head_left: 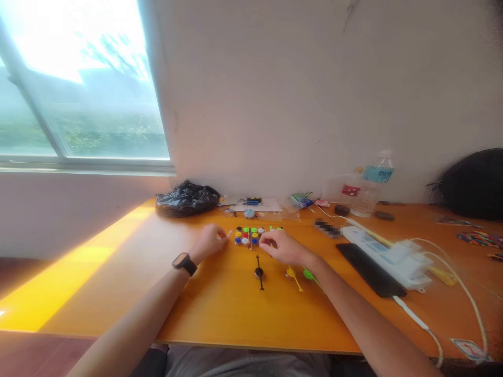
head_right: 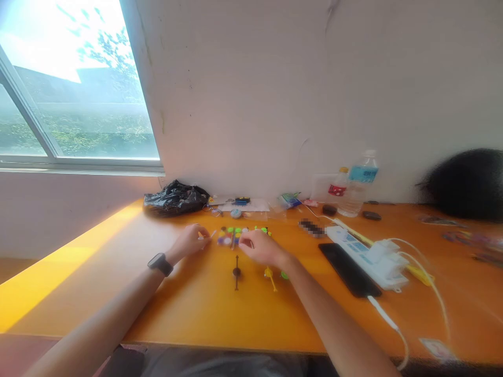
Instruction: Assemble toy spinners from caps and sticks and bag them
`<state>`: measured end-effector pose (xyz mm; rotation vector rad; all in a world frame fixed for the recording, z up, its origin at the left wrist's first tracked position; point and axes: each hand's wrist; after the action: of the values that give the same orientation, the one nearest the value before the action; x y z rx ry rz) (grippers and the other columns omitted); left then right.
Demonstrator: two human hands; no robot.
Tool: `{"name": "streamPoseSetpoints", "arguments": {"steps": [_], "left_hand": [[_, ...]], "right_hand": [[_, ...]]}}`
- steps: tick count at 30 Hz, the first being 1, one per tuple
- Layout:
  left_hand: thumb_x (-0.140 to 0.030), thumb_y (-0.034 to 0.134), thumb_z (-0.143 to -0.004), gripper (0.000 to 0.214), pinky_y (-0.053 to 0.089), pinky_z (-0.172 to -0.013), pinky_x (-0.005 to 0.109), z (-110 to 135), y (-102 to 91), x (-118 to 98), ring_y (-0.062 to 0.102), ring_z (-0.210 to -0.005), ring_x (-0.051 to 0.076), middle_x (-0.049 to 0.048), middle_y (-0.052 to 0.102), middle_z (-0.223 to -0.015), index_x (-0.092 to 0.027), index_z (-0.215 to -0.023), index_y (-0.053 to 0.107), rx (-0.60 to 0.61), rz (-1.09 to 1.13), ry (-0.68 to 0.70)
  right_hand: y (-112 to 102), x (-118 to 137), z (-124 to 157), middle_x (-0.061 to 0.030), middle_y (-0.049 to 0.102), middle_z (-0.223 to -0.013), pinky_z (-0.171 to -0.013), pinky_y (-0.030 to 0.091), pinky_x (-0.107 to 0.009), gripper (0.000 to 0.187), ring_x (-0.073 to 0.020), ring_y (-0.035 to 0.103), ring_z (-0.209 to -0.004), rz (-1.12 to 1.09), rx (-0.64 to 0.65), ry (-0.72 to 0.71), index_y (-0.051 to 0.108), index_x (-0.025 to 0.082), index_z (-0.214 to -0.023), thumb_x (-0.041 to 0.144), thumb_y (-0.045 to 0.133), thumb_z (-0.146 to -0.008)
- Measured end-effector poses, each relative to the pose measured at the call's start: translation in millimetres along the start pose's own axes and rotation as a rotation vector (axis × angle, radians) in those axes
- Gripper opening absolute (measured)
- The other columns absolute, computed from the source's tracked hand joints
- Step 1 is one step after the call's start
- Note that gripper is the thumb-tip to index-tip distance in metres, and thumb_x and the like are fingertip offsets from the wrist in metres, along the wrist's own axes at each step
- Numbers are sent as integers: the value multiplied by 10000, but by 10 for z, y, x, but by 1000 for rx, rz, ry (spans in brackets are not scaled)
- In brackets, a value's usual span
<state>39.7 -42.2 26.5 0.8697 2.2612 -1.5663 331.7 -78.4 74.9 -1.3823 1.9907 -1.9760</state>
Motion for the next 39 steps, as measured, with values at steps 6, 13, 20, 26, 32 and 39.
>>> {"name": "streamPoseSetpoints", "arguments": {"steps": [6, 13, 20, 26, 32, 39], "left_hand": [[-282, 701, -799, 170, 480, -672, 327, -5, -13, -23, 664, -700, 225, 75, 757, -756, -201, -653, 733, -29, 61, 15], [-359, 611, -936, 229, 553, -732, 312, 0, -62, -235, 703, -789, 199, 62, 781, -893, -195, -878, 759, -181, 239, 55], [-427, 682, -943, 261, 568, -751, 311, 187, 1, -588, 699, -808, 196, 80, 777, -895, -188, -929, 786, -10, 542, 297], [-403, 648, -963, 266, 525, -701, 288, 327, 88, -728, 650, -750, 170, 61, 752, -833, -179, -872, 759, 65, 527, 384], [-417, 696, -930, 251, 579, -766, 311, 267, 97, -678, 701, -818, 195, 78, 753, -884, -170, -898, 729, -106, 690, 242], [-465, 707, -926, 284, 588, -834, 304, 142, 6, -583, 714, -899, 187, 68, 744, -954, -182, -946, 687, -397, 755, 65]], "right_hand": [[0, 39, 4, -8, 659, -770, -597, 326, -268, 185, -147, 523, -663, 8, 2, 3, 715, 183, -880, 290, 575, -937], [0, 104, 11, -5, 627, -740, -605, 340, -266, 235, -142, 508, -653, -47, -43, -26, 725, 183, -885, 335, 567, -968], [67, 159, -23, -34, 695, -878, -575, 434, -254, 410, -162, 601, -697, -370, -104, 37, 686, 203, -1236, 506, 585, -980], [158, 121, -83, -24, 667, -789, -494, 408, -231, 423, -113, 529, -570, -625, -120, 114, 687, 175, -1003, 589, 643, -924], [165, 124, -86, -18, 661, -737, -470, 372, -227, 364, -103, 492, -530, -686, -115, 109, 697, 163, -1001, 511, 671, -896], [262, 106, -59, -1, 626, -737, -562, 373, -235, 177, -114, 515, -609, -504, 17, -21, 733, 164, -937, 272, 653, -822]]}}
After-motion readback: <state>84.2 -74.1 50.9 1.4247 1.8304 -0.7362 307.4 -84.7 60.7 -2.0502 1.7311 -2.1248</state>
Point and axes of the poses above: each hand's wrist, its own z-axis away from the middle knuckle, its own y-axis out of the palm, x = y × z
